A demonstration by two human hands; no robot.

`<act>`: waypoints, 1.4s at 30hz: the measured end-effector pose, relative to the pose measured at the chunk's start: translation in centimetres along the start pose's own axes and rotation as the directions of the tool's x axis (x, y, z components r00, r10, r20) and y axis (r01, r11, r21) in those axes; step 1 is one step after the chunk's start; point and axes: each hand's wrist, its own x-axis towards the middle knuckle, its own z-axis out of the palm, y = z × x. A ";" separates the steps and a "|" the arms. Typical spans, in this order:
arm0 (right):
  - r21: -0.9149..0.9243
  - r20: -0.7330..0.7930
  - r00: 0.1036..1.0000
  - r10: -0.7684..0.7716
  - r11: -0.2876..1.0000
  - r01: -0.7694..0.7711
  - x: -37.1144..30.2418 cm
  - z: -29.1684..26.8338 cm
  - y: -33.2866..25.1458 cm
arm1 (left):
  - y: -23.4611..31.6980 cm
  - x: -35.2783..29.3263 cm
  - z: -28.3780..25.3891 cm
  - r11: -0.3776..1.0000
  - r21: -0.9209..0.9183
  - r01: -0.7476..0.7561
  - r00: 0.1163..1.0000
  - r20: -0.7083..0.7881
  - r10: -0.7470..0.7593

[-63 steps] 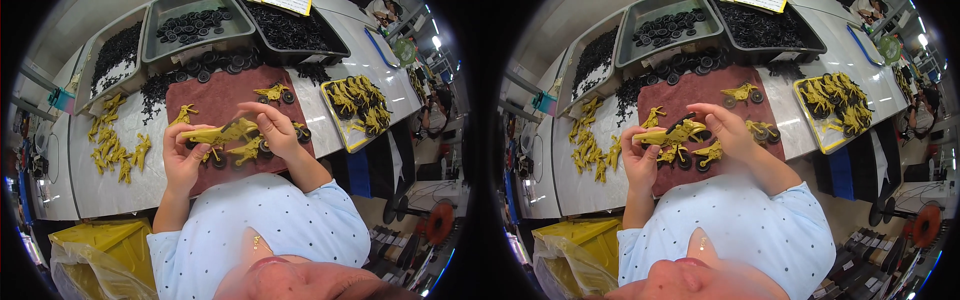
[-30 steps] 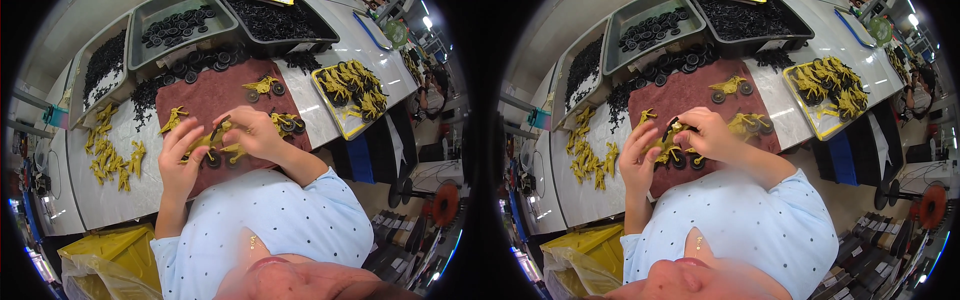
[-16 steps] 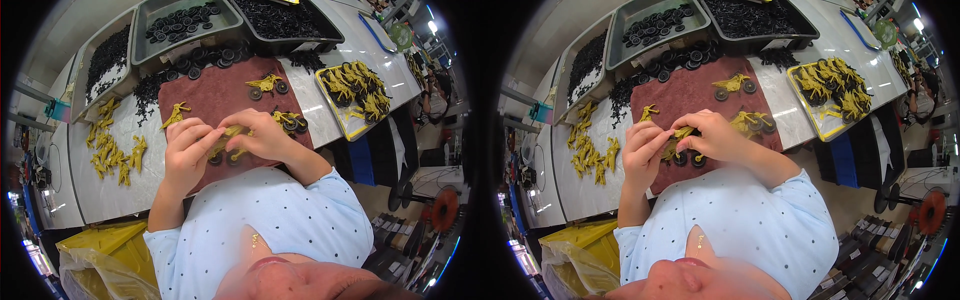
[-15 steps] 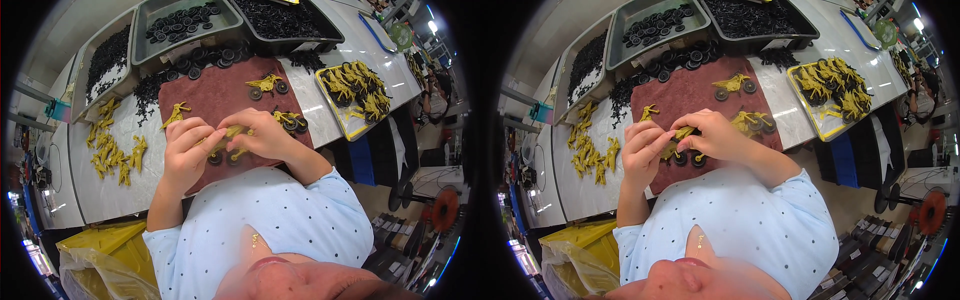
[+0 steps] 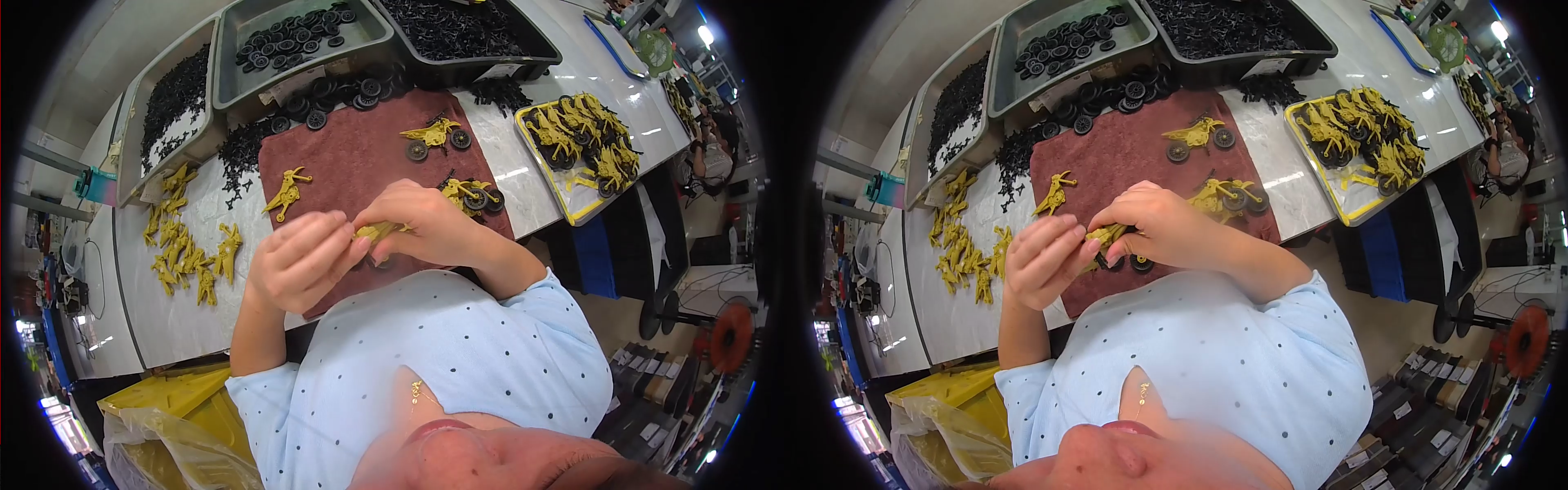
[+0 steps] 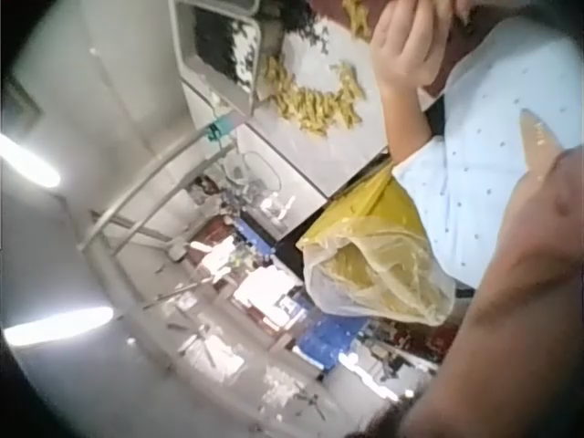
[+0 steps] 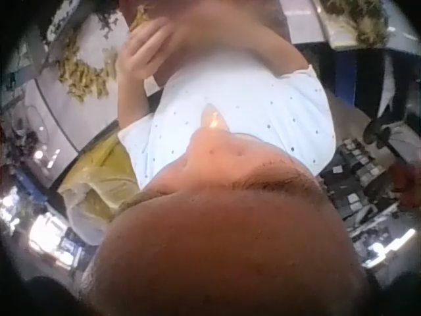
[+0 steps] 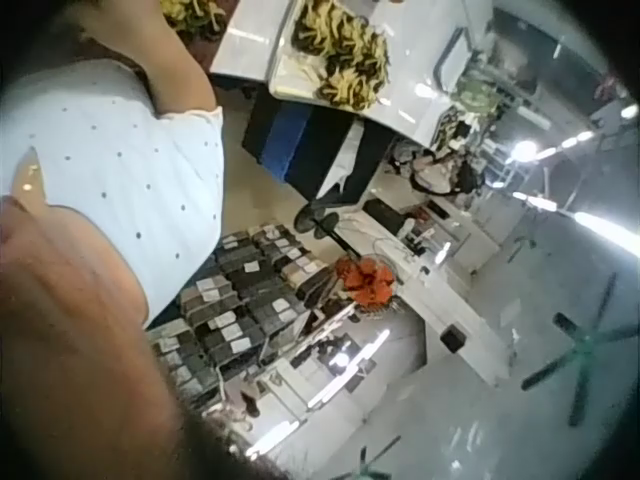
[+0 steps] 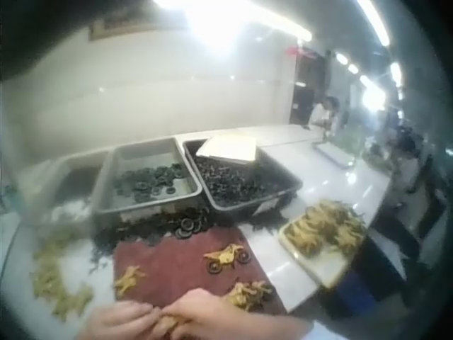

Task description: The person assembles toy motorcycles by attaching wheels to the frames and placing them onto a tray. The person then arranges motorcycle frames on a mat and inserts handlebars into each frame.

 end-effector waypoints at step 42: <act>0.813 0.252 0.950 0.187 0.491 -0.312 -0.1 -0.3 3.9 | 0.8 -3.5 1.5 -0.729 -0.536 0.426 0.233 0.844 -0.484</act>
